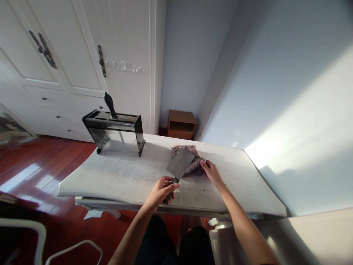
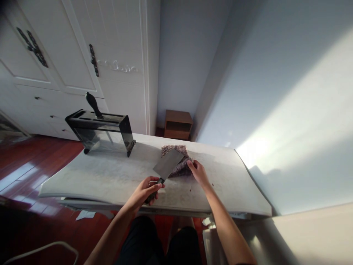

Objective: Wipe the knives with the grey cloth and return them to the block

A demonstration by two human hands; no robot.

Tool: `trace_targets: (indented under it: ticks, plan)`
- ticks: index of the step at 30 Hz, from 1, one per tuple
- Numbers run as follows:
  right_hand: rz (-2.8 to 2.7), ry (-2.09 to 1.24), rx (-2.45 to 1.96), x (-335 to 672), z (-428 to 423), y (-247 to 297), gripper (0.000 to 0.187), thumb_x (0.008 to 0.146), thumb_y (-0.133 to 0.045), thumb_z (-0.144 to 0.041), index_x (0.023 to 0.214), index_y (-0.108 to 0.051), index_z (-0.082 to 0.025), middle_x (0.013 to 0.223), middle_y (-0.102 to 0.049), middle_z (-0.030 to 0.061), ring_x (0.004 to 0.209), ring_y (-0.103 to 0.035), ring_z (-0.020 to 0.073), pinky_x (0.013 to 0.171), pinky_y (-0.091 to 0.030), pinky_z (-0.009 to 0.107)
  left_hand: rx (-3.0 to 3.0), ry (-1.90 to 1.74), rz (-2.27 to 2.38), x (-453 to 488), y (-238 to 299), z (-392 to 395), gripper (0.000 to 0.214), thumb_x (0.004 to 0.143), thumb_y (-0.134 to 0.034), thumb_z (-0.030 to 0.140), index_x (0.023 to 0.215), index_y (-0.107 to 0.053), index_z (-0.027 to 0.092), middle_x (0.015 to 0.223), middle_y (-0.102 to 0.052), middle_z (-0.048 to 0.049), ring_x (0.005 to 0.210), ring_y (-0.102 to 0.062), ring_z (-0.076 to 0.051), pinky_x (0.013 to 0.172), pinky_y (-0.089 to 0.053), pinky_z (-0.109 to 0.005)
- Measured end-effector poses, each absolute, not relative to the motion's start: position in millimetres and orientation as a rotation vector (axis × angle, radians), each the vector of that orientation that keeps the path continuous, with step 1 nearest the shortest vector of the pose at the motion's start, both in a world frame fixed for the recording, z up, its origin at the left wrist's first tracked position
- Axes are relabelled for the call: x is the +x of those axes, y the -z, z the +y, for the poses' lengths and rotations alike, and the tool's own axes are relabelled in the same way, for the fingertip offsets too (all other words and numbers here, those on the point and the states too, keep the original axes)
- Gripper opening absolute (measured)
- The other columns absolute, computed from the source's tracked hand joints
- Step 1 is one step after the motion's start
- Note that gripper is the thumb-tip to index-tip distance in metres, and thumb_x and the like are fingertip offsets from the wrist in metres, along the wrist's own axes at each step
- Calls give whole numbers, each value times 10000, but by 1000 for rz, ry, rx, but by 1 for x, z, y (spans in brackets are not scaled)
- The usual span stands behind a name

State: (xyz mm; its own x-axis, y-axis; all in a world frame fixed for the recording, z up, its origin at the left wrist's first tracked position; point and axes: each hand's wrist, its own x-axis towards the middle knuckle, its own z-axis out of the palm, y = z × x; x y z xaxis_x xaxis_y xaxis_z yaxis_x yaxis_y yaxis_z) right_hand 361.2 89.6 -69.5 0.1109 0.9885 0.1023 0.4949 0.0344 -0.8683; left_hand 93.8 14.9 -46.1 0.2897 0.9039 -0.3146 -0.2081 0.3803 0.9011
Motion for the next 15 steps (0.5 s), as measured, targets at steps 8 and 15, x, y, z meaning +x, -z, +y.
trace_targets:
  ticks: [8,15]
  plan:
    - [-1151,-1182,-1440,366,94,52,479,628,-792,-467,988,-690,-169,805,-701,30,654,-612,171,519,-432,251,875,-672,849,105,45,24,368,738,-685,433,804,-420,187,629,-439,79,386,-341,-13,325,-236,-137]
    - [-894,-1429,-1140,372,104,51,441,545,-792,-217,974,-706,-173,886,-737,37,761,-657,184,706,-509,299,1181,-900,974,121,36,41,359,796,-617,489,884,-425,198,605,-495,73,374,-478,-72,313,-331,-164]
